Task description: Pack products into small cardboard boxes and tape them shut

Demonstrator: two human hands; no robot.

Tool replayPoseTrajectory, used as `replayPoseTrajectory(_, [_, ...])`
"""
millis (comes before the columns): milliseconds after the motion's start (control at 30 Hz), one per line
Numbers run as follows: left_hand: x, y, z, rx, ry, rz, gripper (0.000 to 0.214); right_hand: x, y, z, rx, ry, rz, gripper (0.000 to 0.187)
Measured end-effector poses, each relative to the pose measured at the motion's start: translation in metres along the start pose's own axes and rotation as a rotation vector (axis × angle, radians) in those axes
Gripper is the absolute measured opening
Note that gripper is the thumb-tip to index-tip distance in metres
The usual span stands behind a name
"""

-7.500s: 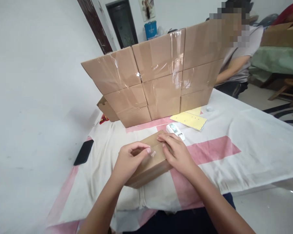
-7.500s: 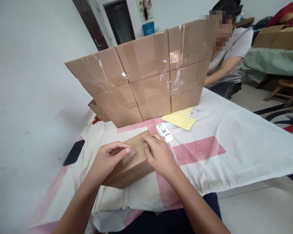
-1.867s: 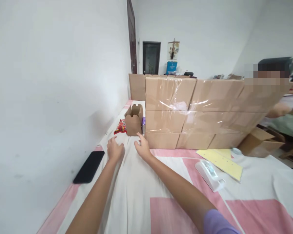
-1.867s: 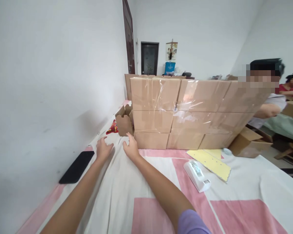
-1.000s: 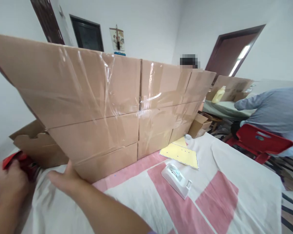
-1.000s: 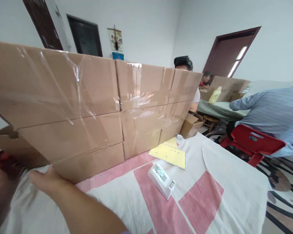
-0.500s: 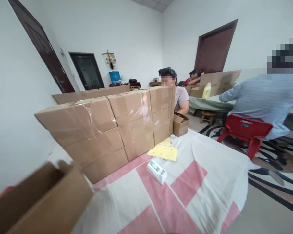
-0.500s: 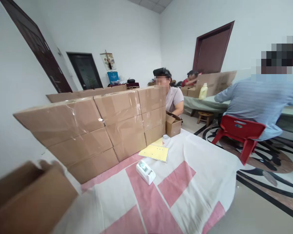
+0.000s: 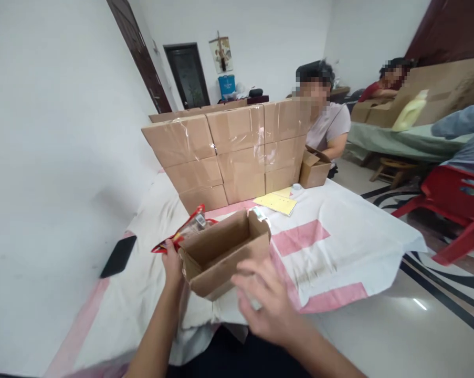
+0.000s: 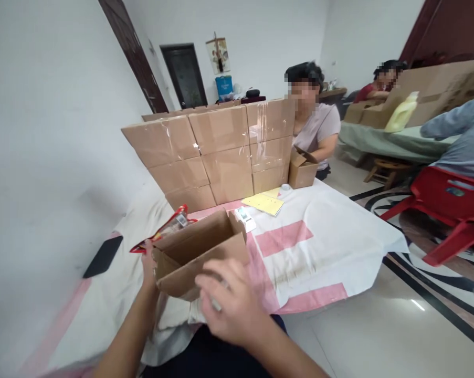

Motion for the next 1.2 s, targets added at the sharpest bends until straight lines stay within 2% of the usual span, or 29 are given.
replayPoseTrajectory(33, [0.002, 0.01, -0.004, 0.072, 0.008, 0.062, 0.044, 0.004, 0.018, -0.009, 0.004, 0.017, 0.115, 0.041])
replayPoseTrajectory(67, [0.008, 0.02, -0.009, 0.138, 0.003, 0.128, 0.044, 0.011, 0.029, -0.019, -0.055, 0.016, 0.219, 0.043])
replayPoseTrajectory(100, [0.019, 0.03, -0.012, 0.19, -0.016, 0.193, 0.044, 0.02, 0.035, -0.027, -0.159, 0.004, 0.293, 0.042])
replayPoseTrajectory(167, [0.049, 0.047, -0.012, 0.231, -0.093, 0.293, 0.044, 0.038, 0.035, -0.039, -0.378, -0.008, 0.356, 0.025])
replayPoseTrajectory(233, [0.083, 0.056, -0.001, 0.216, -0.198, 0.369, 0.046, 0.05, 0.029, -0.044, -0.503, -0.006, 0.343, 0.009])
replayPoseTrajectory(267, [0.098, 0.056, 0.008, 0.183, -0.252, 0.394, 0.049, 0.053, 0.025, -0.044, -0.52, -0.005, 0.327, 0.009])
replayPoseTrajectory(367, [0.122, 0.033, 0.039, -0.025, -0.355, 0.369, 0.059, 0.056, 0.015, -0.043, -0.48, -0.017, 0.266, 0.01])
replayPoseTrajectory(467, [0.11, -0.011, 0.058, -0.295, -0.323, 0.1, 0.053, 0.057, 0.009, -0.039, -0.439, -0.039, 0.229, 0.01])
replayPoseTrajectory(567, [0.087, -0.048, 0.065, -0.527, -0.414, -0.519, 0.039, 0.058, 0.005, -0.037, -0.401, -0.035, 0.246, 0.01])
replayPoseTrajectory(633, [0.083, -0.055, 0.064, -0.576, -0.509, -0.832, 0.039, 0.059, 0.004, -0.034, -0.373, -0.039, 0.258, 0.011])
replayPoseTrajectory(733, [0.103, -0.044, 0.056, -0.554, -0.569, -0.986, 0.063, 0.062, 0.007, -0.028, -0.281, -0.035, 0.222, 0.016])
replayPoseTrajectory(767, [0.112, -0.038, 0.055, -0.561, -0.587, -1.006, 0.067, 0.063, 0.011, -0.026, -0.205, -0.026, 0.203, 0.02])
replayPoseTrajectory(833, [0.126, -0.027, 0.056, -0.595, -0.629, -1.001, 0.059, 0.068, 0.023, -0.022, 0.008, -0.014, 0.175, 0.035])
replayPoseTrajectory(900, [0.128, -0.016, 0.058, -0.616, -0.685, -0.972, 0.042, 0.078, 0.034, -0.018, 0.192, -0.034, 0.141, 0.052])
replayPoseTrajectory(933, [0.125, -0.01, 0.058, -0.594, -0.72, -0.961, 0.037, 0.085, 0.036, -0.017, 0.219, -0.051, 0.107, 0.06])
replayPoseTrajectory(1000, [0.11, 0.003, 0.056, -0.47, -0.784, -0.844, 0.038, 0.1, 0.03, -0.017, 0.121, -0.088, -0.032, 0.065])
replayPoseTrajectory(1067, [0.085, 0.018, 0.054, -0.359, -0.776, -0.565, 0.054, 0.112, 0.015, -0.017, -0.071, -0.109, -0.198, 0.058])
replayPoseTrajectory(1100, [0.069, 0.023, 0.054, -0.362, -0.733, -0.412, 0.062, 0.116, 0.007, -0.015, -0.149, -0.115, -0.254, 0.053])
replayPoseTrajectory(1133, [0.052, 0.024, 0.055, -0.421, -0.68, -0.315, 0.067, 0.119, 0.0, -0.014, -0.2, -0.12, -0.285, 0.048])
replayPoseTrajectory(1200, [0.024, 0.019, 0.059, -0.52, -0.61, -0.248, 0.056, 0.122, -0.01, -0.012, -0.237, -0.123, -0.285, 0.04])
Point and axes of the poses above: each hand's wrist, its own z-axis away from the middle knuckle, its own y-axis out of the back of the hand, x = y × z, the point moved 5 cm from there along -z, towards the middle knuckle, and after that the axes turned 7 degrees about y, right-handed, at the moved point
